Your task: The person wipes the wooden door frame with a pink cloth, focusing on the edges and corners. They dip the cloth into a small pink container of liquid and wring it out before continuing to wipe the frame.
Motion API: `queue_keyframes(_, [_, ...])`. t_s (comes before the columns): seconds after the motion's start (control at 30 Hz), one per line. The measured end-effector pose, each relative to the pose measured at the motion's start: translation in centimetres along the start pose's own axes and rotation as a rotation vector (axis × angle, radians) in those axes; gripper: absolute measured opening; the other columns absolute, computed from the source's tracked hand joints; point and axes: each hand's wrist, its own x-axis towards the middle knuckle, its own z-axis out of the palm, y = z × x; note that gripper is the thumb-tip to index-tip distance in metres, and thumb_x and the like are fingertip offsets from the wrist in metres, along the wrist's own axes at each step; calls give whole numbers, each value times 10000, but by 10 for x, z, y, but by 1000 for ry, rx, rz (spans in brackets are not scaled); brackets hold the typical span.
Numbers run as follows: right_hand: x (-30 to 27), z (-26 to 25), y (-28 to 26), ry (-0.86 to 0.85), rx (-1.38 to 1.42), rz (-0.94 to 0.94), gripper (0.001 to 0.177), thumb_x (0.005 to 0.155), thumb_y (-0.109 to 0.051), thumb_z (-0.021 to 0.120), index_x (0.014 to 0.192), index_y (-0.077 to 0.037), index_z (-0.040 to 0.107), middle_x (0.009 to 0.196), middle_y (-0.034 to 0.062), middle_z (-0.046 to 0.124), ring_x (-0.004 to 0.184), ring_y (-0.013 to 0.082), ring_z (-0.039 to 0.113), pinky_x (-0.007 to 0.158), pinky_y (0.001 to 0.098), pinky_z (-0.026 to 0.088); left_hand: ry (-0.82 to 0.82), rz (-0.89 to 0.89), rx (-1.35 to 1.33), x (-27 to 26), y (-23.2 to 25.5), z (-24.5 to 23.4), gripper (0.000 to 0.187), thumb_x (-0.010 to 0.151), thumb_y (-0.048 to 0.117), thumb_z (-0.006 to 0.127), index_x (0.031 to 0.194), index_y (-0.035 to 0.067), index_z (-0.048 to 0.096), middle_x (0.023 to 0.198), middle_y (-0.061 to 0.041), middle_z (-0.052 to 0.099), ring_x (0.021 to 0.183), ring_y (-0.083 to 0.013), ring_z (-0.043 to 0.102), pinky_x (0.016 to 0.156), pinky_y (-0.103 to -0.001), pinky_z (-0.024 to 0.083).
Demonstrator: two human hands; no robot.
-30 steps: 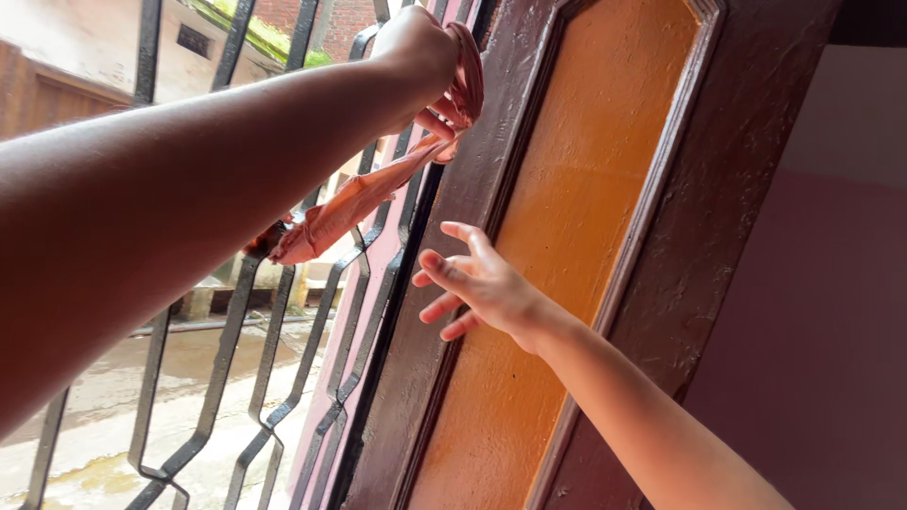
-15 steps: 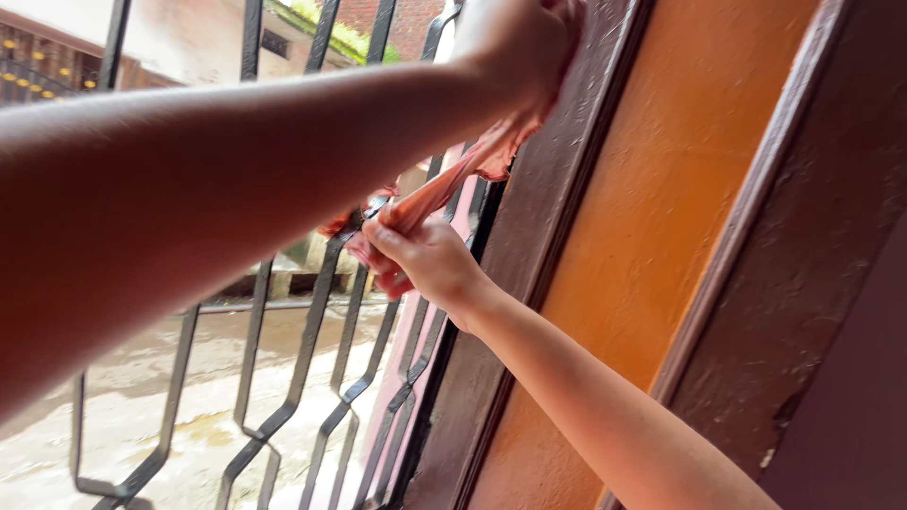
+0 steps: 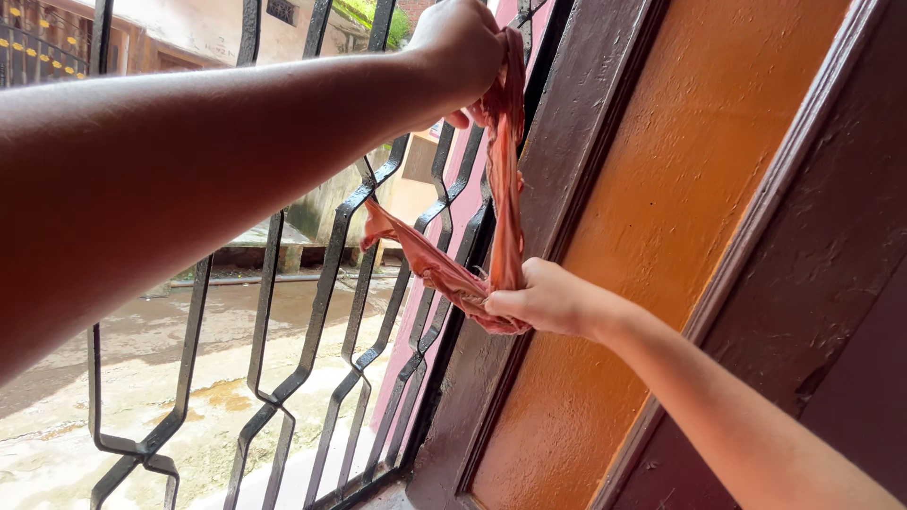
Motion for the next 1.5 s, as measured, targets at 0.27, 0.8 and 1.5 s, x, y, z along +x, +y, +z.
queue_keyframes(0.27, [-13, 2, -20, 133, -286, 37, 281, 874, -304, 667, 946, -59, 784, 801, 108, 732, 697, 126, 638, 659, 291, 498, -63, -1, 69, 0, -3, -12, 307, 1029, 262, 483, 992, 69, 719, 848, -112, 777, 665, -205, 800, 507, -329, 608])
queue_keyframes(0.8, [138, 114, -69, 297, 593, -298, 231, 974, -44, 557, 1145, 34, 692, 1027, 164, 733, 740, 193, 678, 652, 344, 583, -67, -55, 248, -23, -11, -50, 322, 1019, 275, 527, 945, 28, 719, 841, -146, 761, 676, -252, 782, 521, -378, 632])
queue_keyframes(1.5, [20, -71, -21, 389, 1033, -643, 362, 893, -22, 631, 1249, -1, 575, 1128, 105, 667, 924, 159, 677, 772, 308, 589, -718, -314, 291, -53, -42, -5, 176, 964, 194, 622, 1100, 275, 698, 651, -7, 522, 525, -110, 412, 506, -298, 410])
